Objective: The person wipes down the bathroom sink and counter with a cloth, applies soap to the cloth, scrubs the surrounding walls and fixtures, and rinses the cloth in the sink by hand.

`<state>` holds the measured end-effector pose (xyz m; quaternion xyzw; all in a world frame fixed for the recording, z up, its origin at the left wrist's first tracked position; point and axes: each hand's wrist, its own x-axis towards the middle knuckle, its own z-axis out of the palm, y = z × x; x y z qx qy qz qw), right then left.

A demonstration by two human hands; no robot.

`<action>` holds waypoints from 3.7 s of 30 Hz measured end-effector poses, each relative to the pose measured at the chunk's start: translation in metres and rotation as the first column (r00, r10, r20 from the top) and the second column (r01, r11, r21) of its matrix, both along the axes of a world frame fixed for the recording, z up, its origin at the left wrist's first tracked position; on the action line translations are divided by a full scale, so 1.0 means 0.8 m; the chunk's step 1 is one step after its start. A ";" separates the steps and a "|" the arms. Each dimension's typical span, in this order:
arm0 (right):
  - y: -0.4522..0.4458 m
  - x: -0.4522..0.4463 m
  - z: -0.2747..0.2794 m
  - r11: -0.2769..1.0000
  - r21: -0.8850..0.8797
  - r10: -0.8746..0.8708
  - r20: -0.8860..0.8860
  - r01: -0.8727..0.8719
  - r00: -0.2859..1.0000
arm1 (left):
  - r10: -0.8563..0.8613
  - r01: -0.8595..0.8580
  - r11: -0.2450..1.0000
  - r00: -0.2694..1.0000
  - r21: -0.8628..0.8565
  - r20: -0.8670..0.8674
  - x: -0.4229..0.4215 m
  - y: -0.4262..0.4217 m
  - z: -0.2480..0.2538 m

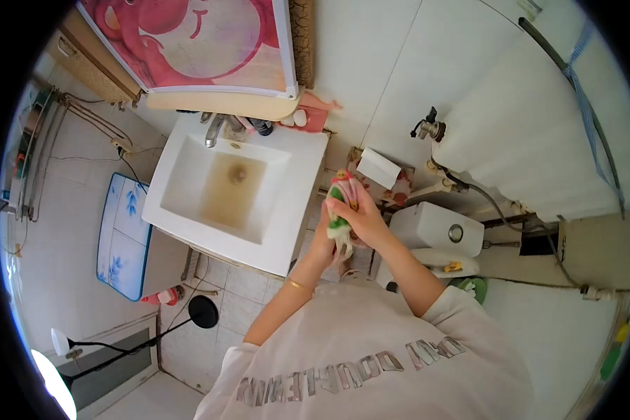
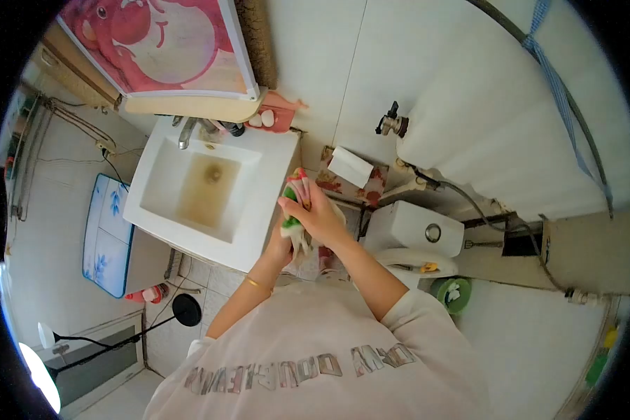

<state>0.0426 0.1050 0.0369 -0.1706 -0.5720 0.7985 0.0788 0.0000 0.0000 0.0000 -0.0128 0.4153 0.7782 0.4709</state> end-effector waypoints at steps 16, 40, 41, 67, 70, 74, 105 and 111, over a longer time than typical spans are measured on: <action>0.142 -0.149 0.031 0.206 0.971 0.023 0.118 -0.121 0.993 | 0.421 -0.581 0.543 0.813 0.606 0.402 -0.168 0.231 -0.051; 0.240 -0.127 0.018 0.360 0.932 0.085 -0.083 0.047 0.993 | 0.110 -0.843 0.495 0.302 -0.211 -0.947 -0.276 0.312 -0.075; 0.240 -0.124 0.018 0.366 0.929 0.084 -0.091 0.054 0.992 | 0.095 -0.833 0.504 0.314 -0.227 -0.945 -0.277 0.310 -0.072; 0.213 -0.075 0.036 0.440 0.893 0.084 -0.149 0.097 0.985 | 0.253 -0.705 0.675 0.498 -0.218 -0.829 -0.183 0.306 -0.010; 0.208 -0.072 0.038 0.464 0.882 0.076 -0.136 0.086 0.988 | 0.292 -0.793 0.601 0.337 -0.102 -0.895 -0.184 0.303 -0.023; 0.204 -0.067 0.031 0.528 0.846 0.063 -0.121 0.070 0.991 | 0.426 -0.683 0.727 0.520 -0.061 -0.740 -0.199 0.291 -0.044; 0.230 -0.018 0.037 0.529 0.826 -0.038 -0.205 0.194 0.978 | 0.342 -0.722 0.681 0.168 0.121 -0.925 -0.188 0.320 0.011; 0.230 -0.015 0.031 0.529 0.834 -0.021 -0.171 0.156 0.985 | 0.342 -0.655 0.715 0.024 0.243 -0.939 -0.184 0.322 0.073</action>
